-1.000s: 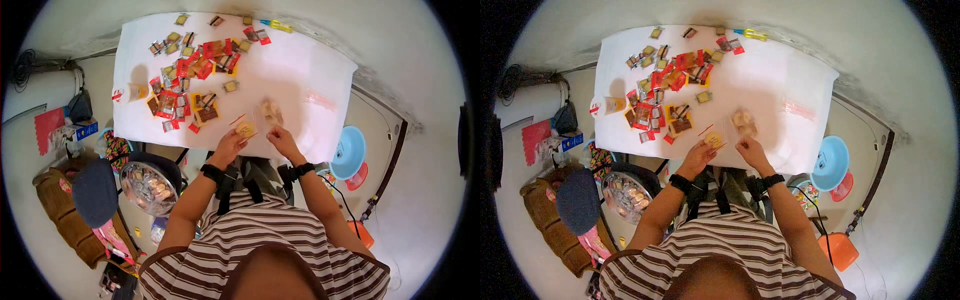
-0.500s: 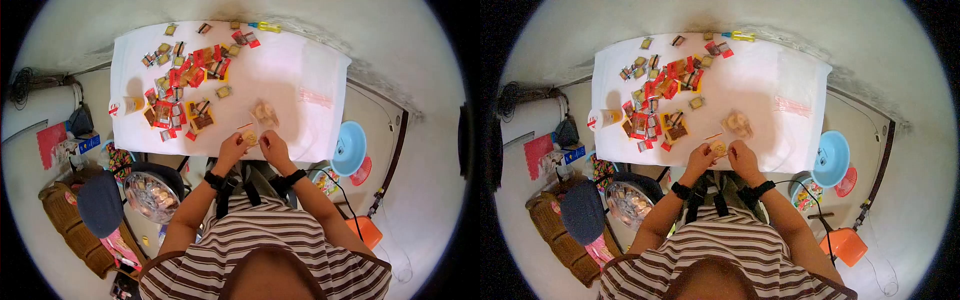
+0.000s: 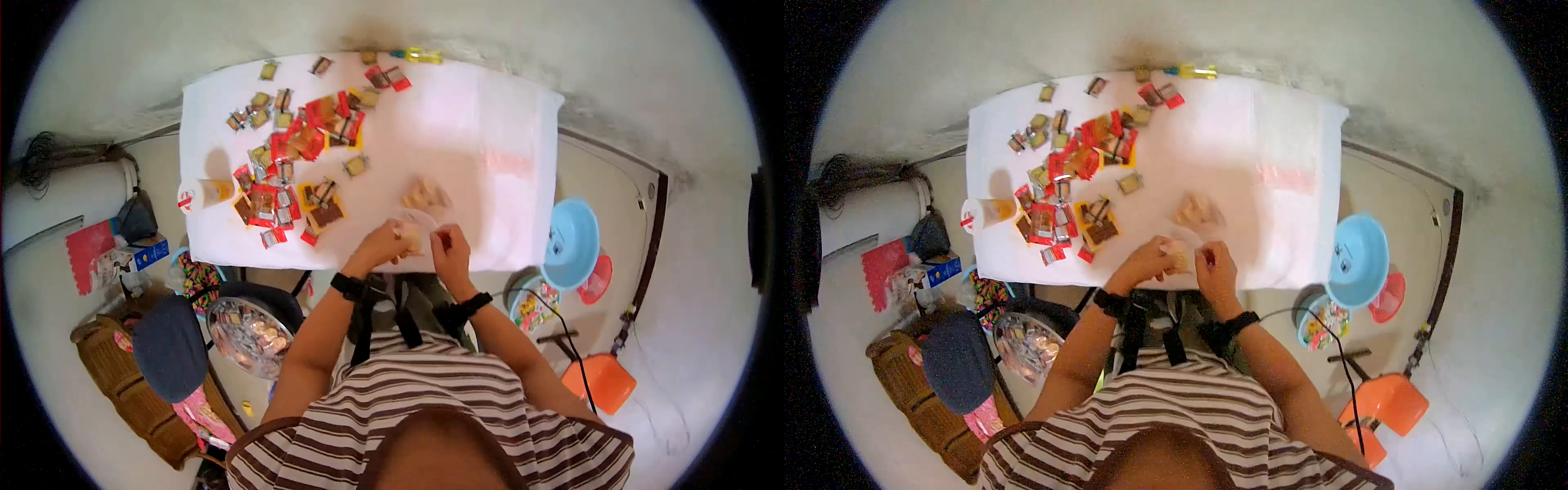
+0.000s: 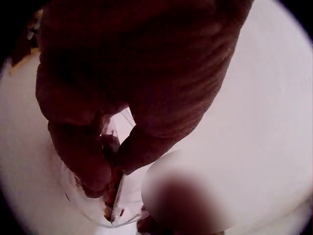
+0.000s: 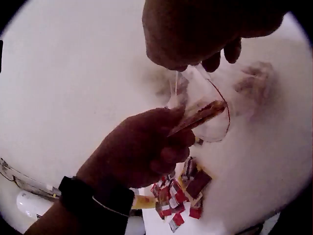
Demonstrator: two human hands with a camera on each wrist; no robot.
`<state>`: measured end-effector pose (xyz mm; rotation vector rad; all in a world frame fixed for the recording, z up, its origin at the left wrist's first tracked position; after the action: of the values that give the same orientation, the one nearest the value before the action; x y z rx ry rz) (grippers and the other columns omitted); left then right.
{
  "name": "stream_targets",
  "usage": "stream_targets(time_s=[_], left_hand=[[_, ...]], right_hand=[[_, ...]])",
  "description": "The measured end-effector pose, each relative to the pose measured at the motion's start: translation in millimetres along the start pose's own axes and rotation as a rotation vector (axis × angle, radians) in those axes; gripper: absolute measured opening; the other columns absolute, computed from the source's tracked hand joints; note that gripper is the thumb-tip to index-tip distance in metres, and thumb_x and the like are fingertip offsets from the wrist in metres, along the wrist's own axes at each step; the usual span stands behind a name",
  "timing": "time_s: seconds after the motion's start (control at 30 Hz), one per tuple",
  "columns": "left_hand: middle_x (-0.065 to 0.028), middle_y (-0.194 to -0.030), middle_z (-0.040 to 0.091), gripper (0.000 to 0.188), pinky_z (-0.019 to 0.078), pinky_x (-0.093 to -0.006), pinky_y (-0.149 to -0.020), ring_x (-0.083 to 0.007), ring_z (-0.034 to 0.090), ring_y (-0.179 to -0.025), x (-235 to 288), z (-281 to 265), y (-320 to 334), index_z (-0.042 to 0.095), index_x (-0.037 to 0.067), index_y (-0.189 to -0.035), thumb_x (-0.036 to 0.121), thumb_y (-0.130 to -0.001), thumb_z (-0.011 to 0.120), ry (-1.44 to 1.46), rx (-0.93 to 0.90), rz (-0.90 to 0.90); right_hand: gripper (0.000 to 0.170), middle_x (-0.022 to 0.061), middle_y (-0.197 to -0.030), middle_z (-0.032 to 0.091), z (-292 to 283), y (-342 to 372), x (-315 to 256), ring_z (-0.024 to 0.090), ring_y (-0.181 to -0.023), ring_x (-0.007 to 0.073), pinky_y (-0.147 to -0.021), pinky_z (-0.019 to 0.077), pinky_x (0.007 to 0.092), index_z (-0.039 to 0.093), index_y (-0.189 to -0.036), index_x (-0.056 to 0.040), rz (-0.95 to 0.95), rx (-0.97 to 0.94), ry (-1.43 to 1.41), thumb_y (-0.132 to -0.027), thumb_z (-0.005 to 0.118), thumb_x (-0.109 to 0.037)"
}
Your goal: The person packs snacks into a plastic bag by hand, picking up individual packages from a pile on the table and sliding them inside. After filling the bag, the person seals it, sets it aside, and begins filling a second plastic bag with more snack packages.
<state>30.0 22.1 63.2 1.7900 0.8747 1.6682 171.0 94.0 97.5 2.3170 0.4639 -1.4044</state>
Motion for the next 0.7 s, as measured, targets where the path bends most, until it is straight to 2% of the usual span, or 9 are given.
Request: stream_targets(time_s=[0.03, 0.07, 0.17, 0.23, 0.33, 0.43, 0.53, 0.67, 0.7], left_hand=[[-0.0108, -0.075, 0.064, 0.039, 0.0500, -0.0304, -0.055, -0.0185, 0.062, -0.055, 3, 0, -1, 0.050, 0.001, -0.109, 0.020, -0.075, 0.055, 0.099, -0.066, 0.054], [-0.0147, -0.077, 0.064, 0.041, 0.0502, -0.0351, -0.058, -0.0254, 0.063, -0.059, 4, 1, -1, 0.048, 0.000, -0.110, 0.022, -0.076, 0.055, 0.002, -0.046, 0.052], [-0.0207, -0.081, 0.063, 0.035, 0.0489, -0.0417, -0.061, -0.0346, 0.061, -0.064, 12, 8, -19, 0.055, -0.001, -0.099, 0.025, -0.075, 0.056, -0.256, 0.180, 0.205], [-0.0248, -0.079, 0.060, 0.028, 0.0461, -0.0468, -0.064, -0.0405, 0.057, -0.068, 18, 16, -33, 0.060, -0.002, -0.081, 0.025, -0.074, 0.057, -0.380, 0.101, 0.182], [-0.0244, -0.072, 0.059, 0.027, 0.0451, -0.0475, -0.064, -0.0396, 0.057, -0.068, 24, 24, -44, 0.060, -0.003, -0.069, 0.023, -0.072, 0.057, -0.272, 0.261, 0.290], [-0.0242, -0.067, 0.058, 0.028, 0.0449, -0.0474, -0.063, -0.0395, 0.057, -0.067, 28, 22, -38, 0.061, -0.003, -0.070, 0.025, -0.072, 0.058, -0.097, 0.213, 0.241], [-0.0235, -0.068, 0.058, 0.027, 0.0450, -0.0468, -0.060, -0.0388, 0.057, -0.065, 46, 5, -19, 0.061, -0.001, -0.067, 0.025, -0.071, 0.059, -0.154, 0.220, 0.170], [-0.0222, -0.067, 0.058, 0.025, 0.0450, -0.0460, -0.061, -0.0381, 0.057, -0.066, 24, 15, -38, 0.061, 0.000, -0.066, 0.024, -0.072, 0.058, -0.100, 0.289, 0.136], [-0.0212, -0.068, 0.059, 0.023, 0.0457, -0.0450, -0.061, -0.0370, 0.058, -0.066, 18, 27, -49, 0.062, 0.000, -0.067, 0.022, -0.072, 0.058, -0.336, 0.206, 0.279]], right_hand=[[0.008, 0.0110, -0.075, 0.052, -1, -2, -4, 0.056, -0.062, 0.0241, -0.056, 0.0452, 0.0322, 0.052, -0.086, -0.0034, -0.042, 0.004, 0.055, -0.081, 0.058, -0.006], [0.008, 0.0104, -0.074, 0.052, 1, -4, -8, 0.055, -0.062, 0.0230, -0.056, 0.0450, 0.0313, 0.053, -0.086, -0.0033, -0.083, 0.006, 0.106, -0.080, 0.059, -0.005], [0.008, 0.0110, -0.074, 0.052, 5, -3, -15, 0.056, -0.062, 0.0235, -0.055, 0.0449, 0.0309, 0.053, -0.084, -0.0040, -0.156, -0.095, 0.100, -0.080, 0.060, -0.004], [0.008, 0.0110, -0.074, 0.053, 6, -5, -19, 0.055, -0.059, 0.0244, -0.052, 0.0446, 0.0316, 0.054, -0.084, -0.0054, -0.246, -0.120, 0.192, -0.079, 0.060, -0.005], [0.010, 0.0109, -0.075, 0.053, -3, -9, -15, 0.055, -0.058, 0.0258, -0.051, 0.0444, 0.0333, 0.053, -0.086, -0.0062, -0.186, -0.128, 0.168, -0.079, 0.060, -0.004], [0.011, 0.0109, -0.076, 0.053, -14, -14, -18, 0.055, -0.060, 0.0282, -0.053, 0.0449, 0.0358, 0.052, -0.087, -0.0066, -0.202, -0.115, 0.213, -0.079, 0.058, -0.003], [0.011, 0.0095, -0.074, 0.052, -20, -18, -16, 0.054, -0.058, 0.0234, -0.053, 0.0440, 0.0316, 0.053, -0.087, -0.0054, -0.259, -0.131, 0.390, -0.079, 0.058, -0.002], [0.013, 0.0105, -0.077, 0.051, -19, -17, -24, 0.054, -0.060, 0.0247, -0.054, 0.0441, 0.0329, 0.053, -0.089, -0.0058, -0.299, -0.167, 0.465, -0.078, 0.057, -0.001], [0.014, 0.0108, -0.079, 0.051, -19, -18, -24, 0.053, -0.061, 0.0243, -0.054, 0.0440, 0.0328, 0.053, -0.089, -0.0056, -0.272, -0.155, 0.423, -0.077, 0.057, 0.000]])
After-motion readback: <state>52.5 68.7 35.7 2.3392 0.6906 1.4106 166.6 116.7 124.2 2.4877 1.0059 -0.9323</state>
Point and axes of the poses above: each hand's wrist, its own y-axis away from the middle knuckle, its own z-axis out of the palm, x = y × z, the point moved 5 cm from there along -y, towards the middle knuckle
